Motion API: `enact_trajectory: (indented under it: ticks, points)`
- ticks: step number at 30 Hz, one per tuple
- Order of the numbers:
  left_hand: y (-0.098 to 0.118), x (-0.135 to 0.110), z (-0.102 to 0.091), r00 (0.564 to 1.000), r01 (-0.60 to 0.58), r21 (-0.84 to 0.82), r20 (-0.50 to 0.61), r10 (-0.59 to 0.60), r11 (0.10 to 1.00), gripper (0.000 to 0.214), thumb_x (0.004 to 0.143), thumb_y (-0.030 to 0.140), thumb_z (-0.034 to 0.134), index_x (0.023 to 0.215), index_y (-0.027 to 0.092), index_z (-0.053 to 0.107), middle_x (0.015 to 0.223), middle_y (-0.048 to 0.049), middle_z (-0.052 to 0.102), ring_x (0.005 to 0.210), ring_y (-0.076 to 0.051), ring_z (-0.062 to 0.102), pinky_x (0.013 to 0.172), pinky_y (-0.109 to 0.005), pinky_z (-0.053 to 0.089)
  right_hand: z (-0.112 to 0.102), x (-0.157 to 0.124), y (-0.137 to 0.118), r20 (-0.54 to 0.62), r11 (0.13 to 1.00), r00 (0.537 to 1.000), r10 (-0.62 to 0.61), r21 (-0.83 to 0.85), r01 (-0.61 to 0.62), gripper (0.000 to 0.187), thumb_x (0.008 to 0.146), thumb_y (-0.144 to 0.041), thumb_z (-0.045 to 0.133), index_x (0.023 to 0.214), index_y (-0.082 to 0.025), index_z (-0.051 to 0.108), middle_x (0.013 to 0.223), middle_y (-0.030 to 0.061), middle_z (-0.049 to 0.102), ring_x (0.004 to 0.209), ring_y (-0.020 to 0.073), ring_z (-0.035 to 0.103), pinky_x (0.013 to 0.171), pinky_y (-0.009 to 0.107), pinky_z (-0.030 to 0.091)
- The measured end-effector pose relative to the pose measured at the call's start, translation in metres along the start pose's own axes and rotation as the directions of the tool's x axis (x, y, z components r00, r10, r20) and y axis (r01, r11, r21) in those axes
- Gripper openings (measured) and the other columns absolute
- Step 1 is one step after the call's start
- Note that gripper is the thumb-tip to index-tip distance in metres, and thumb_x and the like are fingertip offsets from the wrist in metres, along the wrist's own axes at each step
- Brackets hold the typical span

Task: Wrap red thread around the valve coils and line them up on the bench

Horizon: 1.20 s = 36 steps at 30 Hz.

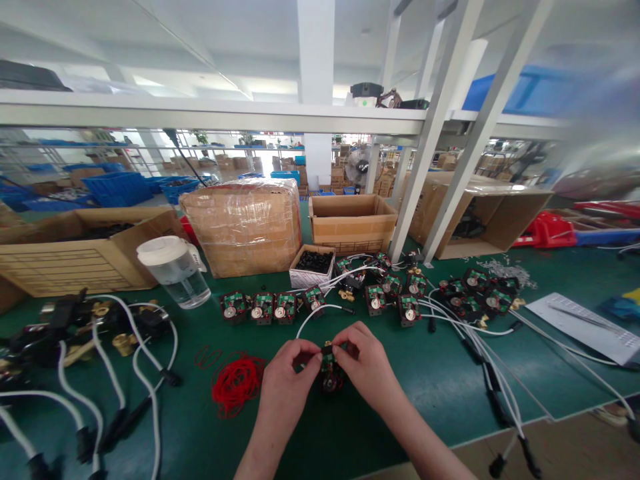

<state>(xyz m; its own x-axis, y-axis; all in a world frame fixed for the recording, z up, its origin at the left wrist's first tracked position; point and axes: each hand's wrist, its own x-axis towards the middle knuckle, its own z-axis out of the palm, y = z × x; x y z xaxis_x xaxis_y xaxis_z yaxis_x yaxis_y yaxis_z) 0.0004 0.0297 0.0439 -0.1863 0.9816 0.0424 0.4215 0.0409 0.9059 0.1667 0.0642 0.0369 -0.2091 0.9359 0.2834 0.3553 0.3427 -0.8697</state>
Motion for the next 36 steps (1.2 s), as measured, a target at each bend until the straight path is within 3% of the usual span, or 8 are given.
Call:
enact_trajectory:
  ticks: [9, 17, 23, 36]
  points:
    - [-0.007, -0.004, 0.003, 0.999, -0.027, -0.027, -0.023, 0.026, 0.999, 0.015, 0.083, 0.037, 0.061, 0.082, 0.023, 0.069, 0.086, -0.0019, 0.069, 0.083, -0.022, 0.067, 0.078, -0.034, 0.052, -0.002, -0.002, 0.012, 0.031, 0.996, 0.998, 0.051, 0.076, -0.053, 0.009, 0.086, -0.020, 0.060, 0.086, -0.021, 0.070, 0.085, 0.0012, 0.058, 0.072, 0.0163, 0.057, 0.064, 0.027, 0.047]
    - [-0.012, -0.006, 0.006, 0.999, -0.025, -0.039, -0.027, 0.024, 0.999, 0.016, 0.084, 0.037, 0.060, 0.084, 0.023, 0.068, 0.086, -0.0022, 0.069, 0.083, -0.022, 0.066, 0.079, -0.034, 0.051, -0.001, -0.010, 0.029, 0.062, 0.973, 0.996, 0.059, 0.220, -0.071, 0.019, 0.087, -0.026, 0.058, 0.099, -0.021, 0.072, 0.095, 0.0035, 0.064, 0.082, 0.0186, 0.060, 0.073, 0.030, 0.051]
    - [-0.012, -0.007, 0.006, 1.000, -0.004, -0.051, -0.025, 0.003, 0.999, 0.017, 0.084, 0.038, 0.061, 0.085, 0.023, 0.069, 0.087, -0.0025, 0.070, 0.083, -0.022, 0.067, 0.079, -0.034, 0.052, -0.003, -0.016, 0.032, 0.085, 0.976, 0.996, 0.031, 0.214, -0.049, 0.026, 0.087, -0.022, 0.057, 0.109, -0.023, 0.072, 0.090, 0.0023, 0.060, 0.077, 0.0172, 0.058, 0.069, 0.029, 0.051]
    - [-0.013, -0.011, 0.005, 0.997, -0.006, -0.073, -0.073, 0.001, 0.997, 0.022, 0.083, 0.042, 0.063, 0.090, 0.024, 0.072, 0.090, -0.0028, 0.073, 0.083, -0.023, 0.069, 0.078, -0.036, 0.054, -0.004, -0.037, 0.030, 0.167, 0.991, 0.985, 0.035, 0.125, -0.056, 0.067, 0.074, -0.002, 0.052, 0.134, -0.033, 0.057, 0.099, 0.0006, 0.054, 0.077, 0.0152, 0.058, 0.067, 0.027, 0.052]
